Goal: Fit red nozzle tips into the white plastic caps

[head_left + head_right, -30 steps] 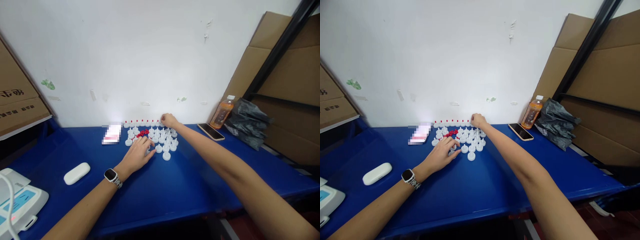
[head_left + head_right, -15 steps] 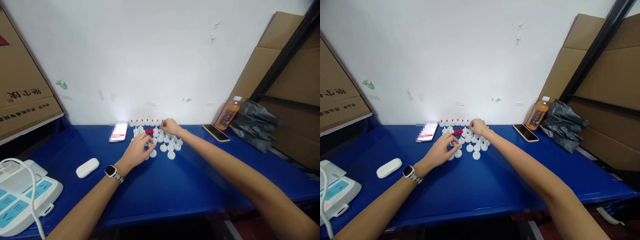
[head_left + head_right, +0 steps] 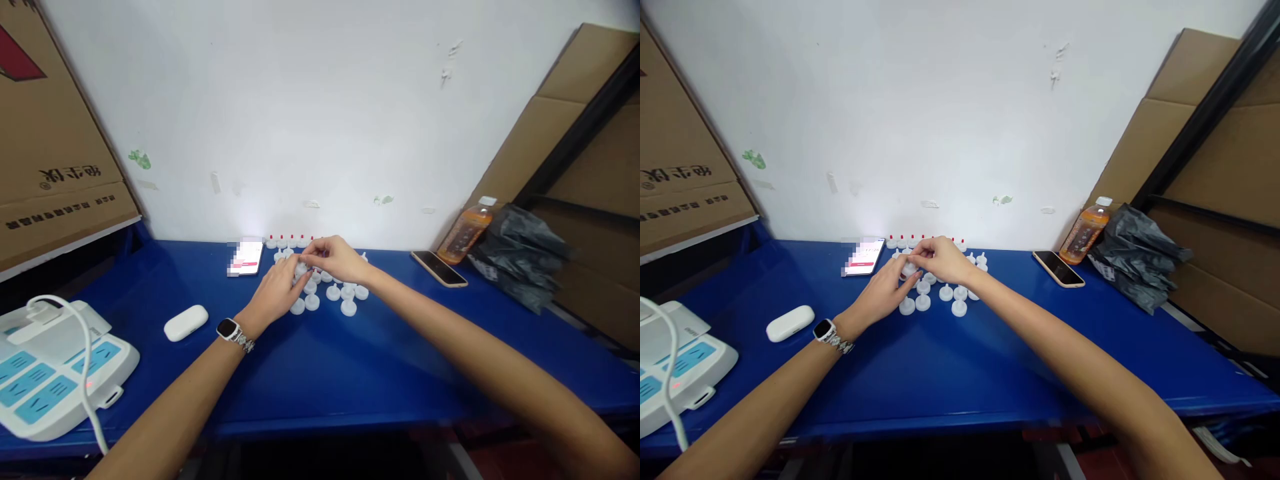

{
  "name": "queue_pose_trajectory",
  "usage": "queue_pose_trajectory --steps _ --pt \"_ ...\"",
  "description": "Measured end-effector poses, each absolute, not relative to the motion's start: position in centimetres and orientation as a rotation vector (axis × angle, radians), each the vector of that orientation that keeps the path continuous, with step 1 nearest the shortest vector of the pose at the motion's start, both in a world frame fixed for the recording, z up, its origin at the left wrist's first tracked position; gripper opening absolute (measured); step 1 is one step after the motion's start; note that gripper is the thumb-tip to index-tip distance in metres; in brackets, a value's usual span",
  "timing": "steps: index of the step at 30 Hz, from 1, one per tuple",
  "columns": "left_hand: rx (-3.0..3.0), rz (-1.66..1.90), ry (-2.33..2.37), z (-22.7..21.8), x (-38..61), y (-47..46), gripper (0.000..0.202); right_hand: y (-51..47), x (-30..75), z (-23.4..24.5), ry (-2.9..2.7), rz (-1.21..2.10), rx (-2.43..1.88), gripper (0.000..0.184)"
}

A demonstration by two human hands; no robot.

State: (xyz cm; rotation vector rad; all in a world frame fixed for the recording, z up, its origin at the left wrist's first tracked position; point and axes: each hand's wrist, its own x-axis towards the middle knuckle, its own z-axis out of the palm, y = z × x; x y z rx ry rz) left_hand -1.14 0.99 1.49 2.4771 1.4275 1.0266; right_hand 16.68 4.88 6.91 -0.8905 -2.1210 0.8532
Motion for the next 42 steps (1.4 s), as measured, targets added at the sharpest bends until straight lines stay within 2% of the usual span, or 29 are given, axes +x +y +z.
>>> queue_pose_trajectory --steps 3,9,16,35,39,42 --pt "2.456 0.979 1.474 1.3 -1.7 1.3 0.031 6.2 17.1 6.6 -2.159 0.785 -0.893 0.024" --pt "2.432 0.984 1.513 1.2 -2.3 1.5 0.03 9.7 18.5 6.0 -2.597 0.183 -1.2 0.015" --pt "2.428 0.921 1.531 1.3 -1.9 1.2 0.033 10.2 17.1 6.0 -2.894 -0.089 -1.239 0.022" --pt "2.375 0.876 1.494 1.0 -1.9 1.5 0.035 10.7 17.2 4.6 -2.9 -0.292 -1.201 0.017" --pt "2.375 0.87 1.5 1.0 -1.9 1.4 0.035 10.7 17.8 4.3 -2.856 -0.266 -1.189 0.014" --pt "2.38 0.864 1.499 1.1 -1.9 1.4 0.034 10.5 18.0 4.4 -2.723 -0.099 -1.146 0.009"
